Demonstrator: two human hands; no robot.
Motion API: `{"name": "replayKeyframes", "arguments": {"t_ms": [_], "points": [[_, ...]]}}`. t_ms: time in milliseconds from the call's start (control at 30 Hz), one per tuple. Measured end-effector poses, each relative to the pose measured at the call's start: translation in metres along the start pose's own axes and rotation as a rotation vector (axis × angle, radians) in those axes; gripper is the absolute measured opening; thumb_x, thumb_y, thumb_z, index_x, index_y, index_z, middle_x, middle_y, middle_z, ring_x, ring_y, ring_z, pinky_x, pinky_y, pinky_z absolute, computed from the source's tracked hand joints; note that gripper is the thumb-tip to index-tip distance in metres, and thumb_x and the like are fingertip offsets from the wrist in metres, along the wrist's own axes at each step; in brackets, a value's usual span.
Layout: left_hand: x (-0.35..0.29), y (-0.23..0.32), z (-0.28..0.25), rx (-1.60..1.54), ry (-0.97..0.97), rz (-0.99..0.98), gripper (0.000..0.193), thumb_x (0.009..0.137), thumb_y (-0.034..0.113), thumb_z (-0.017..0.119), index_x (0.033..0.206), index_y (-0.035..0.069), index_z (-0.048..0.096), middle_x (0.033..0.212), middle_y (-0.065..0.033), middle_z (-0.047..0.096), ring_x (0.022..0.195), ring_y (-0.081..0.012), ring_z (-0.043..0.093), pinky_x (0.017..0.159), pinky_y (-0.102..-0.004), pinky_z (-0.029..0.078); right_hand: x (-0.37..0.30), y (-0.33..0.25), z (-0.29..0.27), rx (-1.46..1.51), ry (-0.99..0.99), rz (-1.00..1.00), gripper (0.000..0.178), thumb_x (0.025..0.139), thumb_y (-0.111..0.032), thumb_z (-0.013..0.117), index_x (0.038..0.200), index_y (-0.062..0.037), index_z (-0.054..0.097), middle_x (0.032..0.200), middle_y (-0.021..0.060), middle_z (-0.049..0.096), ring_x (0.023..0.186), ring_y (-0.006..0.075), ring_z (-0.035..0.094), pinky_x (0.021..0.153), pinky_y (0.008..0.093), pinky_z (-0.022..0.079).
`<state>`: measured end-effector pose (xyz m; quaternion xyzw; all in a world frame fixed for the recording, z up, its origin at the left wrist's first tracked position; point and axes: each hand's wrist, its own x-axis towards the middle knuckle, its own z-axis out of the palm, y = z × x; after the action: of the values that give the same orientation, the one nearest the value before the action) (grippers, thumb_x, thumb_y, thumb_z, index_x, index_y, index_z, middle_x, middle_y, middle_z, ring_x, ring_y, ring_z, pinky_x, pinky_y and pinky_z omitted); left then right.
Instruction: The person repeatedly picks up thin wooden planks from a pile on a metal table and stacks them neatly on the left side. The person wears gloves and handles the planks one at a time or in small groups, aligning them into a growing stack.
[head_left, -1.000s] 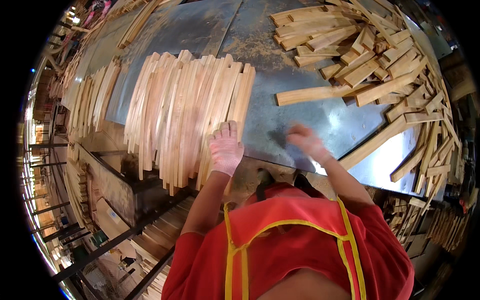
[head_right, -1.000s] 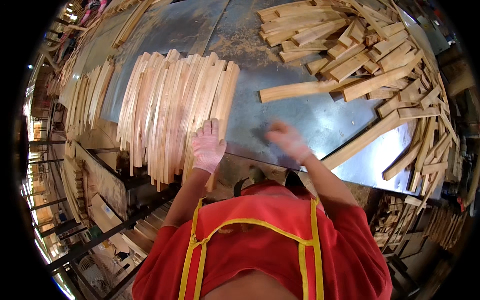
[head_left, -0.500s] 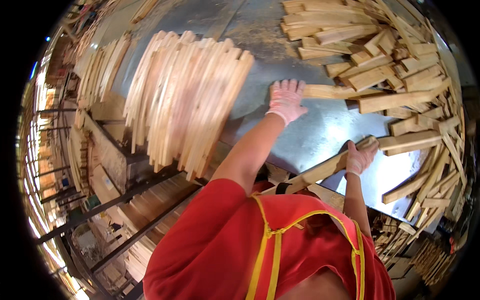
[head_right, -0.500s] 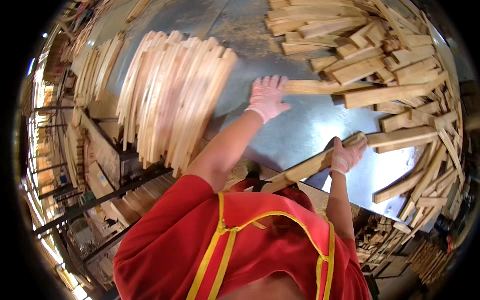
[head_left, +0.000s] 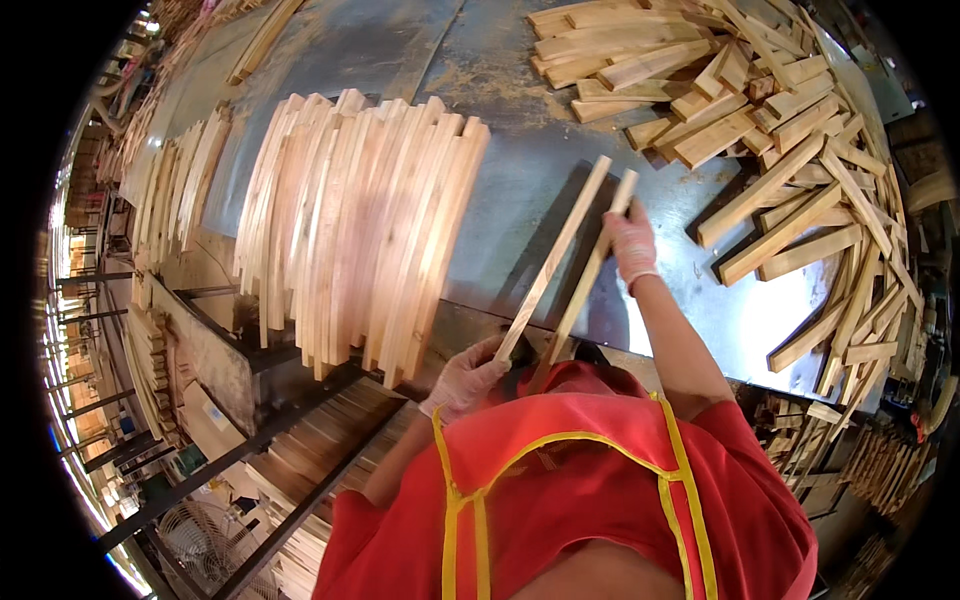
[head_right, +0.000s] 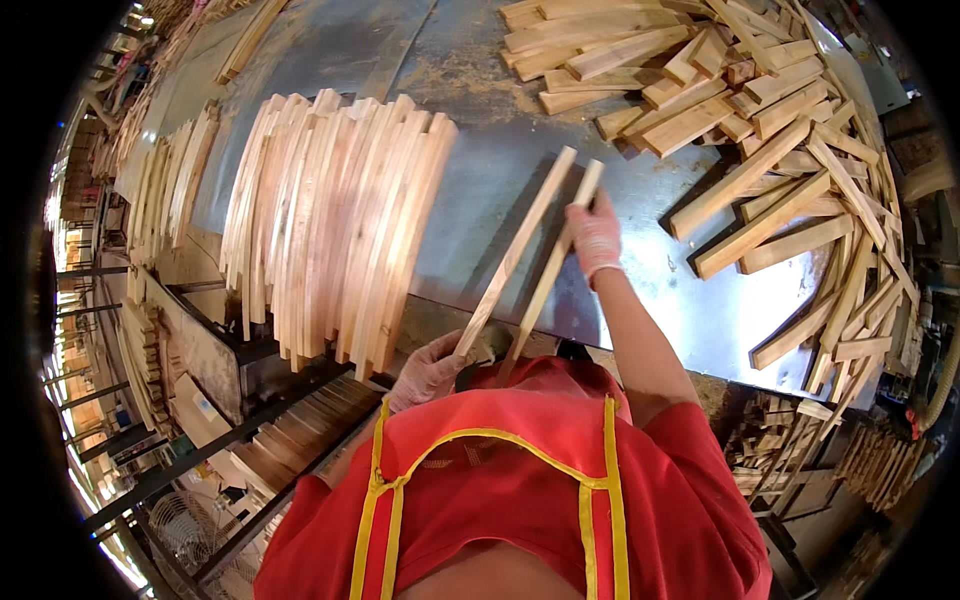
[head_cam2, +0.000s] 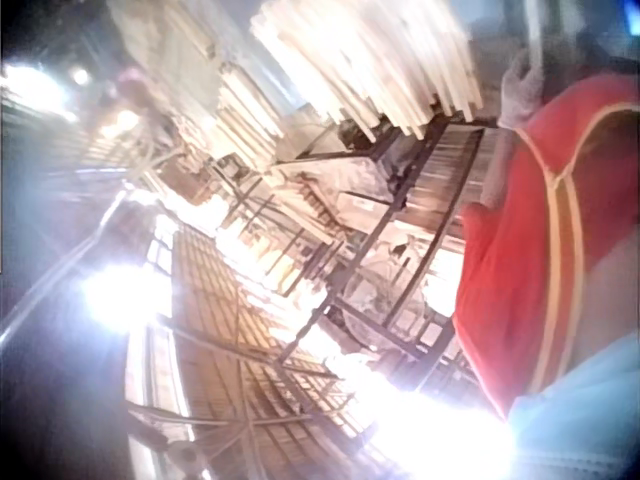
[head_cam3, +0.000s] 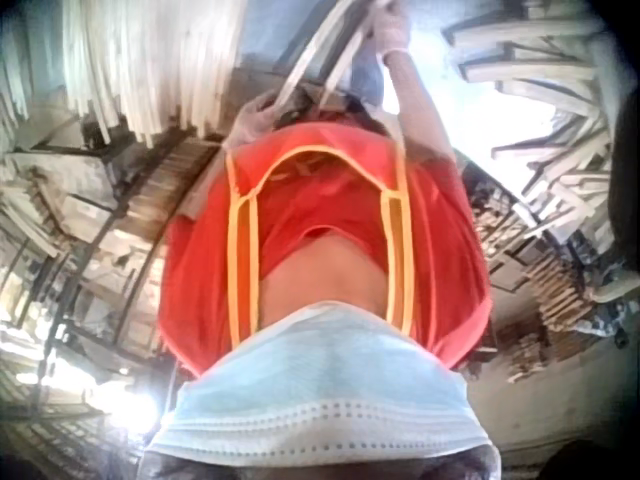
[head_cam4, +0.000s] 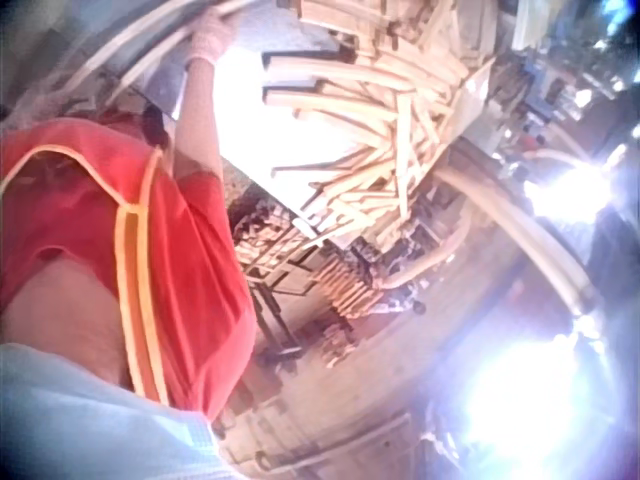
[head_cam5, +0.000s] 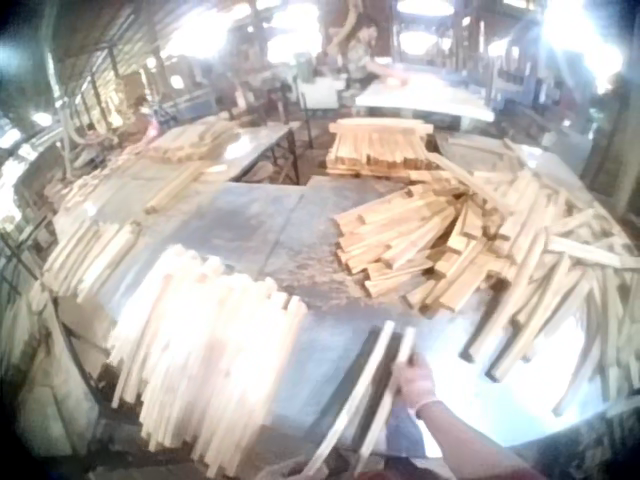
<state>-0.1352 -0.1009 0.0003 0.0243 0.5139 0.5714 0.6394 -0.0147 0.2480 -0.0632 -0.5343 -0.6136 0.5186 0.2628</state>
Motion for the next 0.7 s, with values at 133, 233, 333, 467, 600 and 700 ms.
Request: {"name": "replayKeyframes", "arguments": {"t_ms": [133, 233, 333, 467, 600, 700], "points": [[0.012, -0.017, -0.022, 0.197, 0.086, 0.092, 0.061, 0.1, 0.01, 0.069, 0.154, -0.006, 0.044, 0.128, -0.0086, 0.066, 0.113, -0.0152, 0.063, 0.099, -0.0276, 0.05, -0.046, -0.039, 0.056, -0.646, -0.122, -0.153, 0.07, 0.086, -0.024, 0.074, 0.146, -0.0093, 0.042, 0.141, 0.0265, 0.053, 0.127, 0.0471, 0.057, 0.104, 0.0513, 0.051], [0.02, 0.0, -0.032, 0.524, 0.15, 0.042, 0.062, 0.101, 0.018, 0.069, 0.155, -0.001, 0.047, 0.129, -0.0164, 0.07, 0.118, -0.0205, 0.066, 0.101, -0.0319, 0.052, -0.047, -0.047, 0.084, -0.494, -0.079, -0.05, 0.059, 0.088, -0.018, 0.067, 0.142, -0.0105, 0.047, 0.138, 0.0277, 0.055, 0.125, 0.0477, 0.057, 0.104, 0.0506, 0.051], [0.035, 0.03, -0.032, 1.016, 0.201, 0.127, 0.073, 0.098, 0.035, 0.072, 0.156, 0.001, 0.046, 0.131, -0.0231, 0.067, 0.117, -0.0312, 0.066, 0.1, -0.0373, 0.052, -0.01, -0.019, 0.125, 0.495, -0.063, 0.377, 0.03, 0.088, -0.012, 0.066, 0.116, -0.0027, 0.057, 0.099, 0.0172, 0.068, 0.083, 0.0282, 0.067, 0.07, 0.0419, 0.056], [0.039, 0.064, -0.008, 1.749, 0.506, 0.353, 0.102, 0.084, 0.05, 0.078, 0.163, 0.007, 0.029, 0.158, -0.0223, 0.043, 0.142, -0.0413, 0.045, 0.114, -0.0531, 0.038, -0.049, -0.057, 0.164, 0.842, -0.3, 0.418, 0.026, 0.09, -0.003, 0.067, 0.114, -0.0018, 0.059, 0.079, 0.005, 0.06, 0.069, 0.0143, 0.058, 0.058, 0.0306, 0.047], [0.062, 0.061, 0.029, 2.218, 0.435, 0.241, 0.101, 0.08, 0.048, 0.08, 0.162, 0.011, 0.035, 0.162, -0.0181, 0.039, 0.148, -0.0477, 0.034, 0.123, -0.0583, 0.027, -0.053, -0.041, 0.111, 0.794, -0.324, 0.384, 0.046, 0.091, -0.004, 0.066, 0.137, -0.0008, 0.061, 0.082, 0.0032, 0.061, 0.067, 0.0131, 0.052, 0.063, 0.0282, 0.044], [0.069, 0.054, 0.021, 2.108, 0.46, 0.236, 0.109, 0.075, 0.058, 0.081, 0.163, 0.013, 0.035, 0.167, -0.0129, 0.034, 0.152, -0.0465, 0.027, 0.124, -0.0566, 0.025, -0.019, 0.011, 0.033, 0.406, -0.317, 0.087, 0.048, 0.092, -0.013, 0.07, 0.138, -0.001, 0.059, 0.095, 0.0046, 0.067, 0.082, 0.0175, 0.061, 0.078, 0.0322, 0.052]]}}
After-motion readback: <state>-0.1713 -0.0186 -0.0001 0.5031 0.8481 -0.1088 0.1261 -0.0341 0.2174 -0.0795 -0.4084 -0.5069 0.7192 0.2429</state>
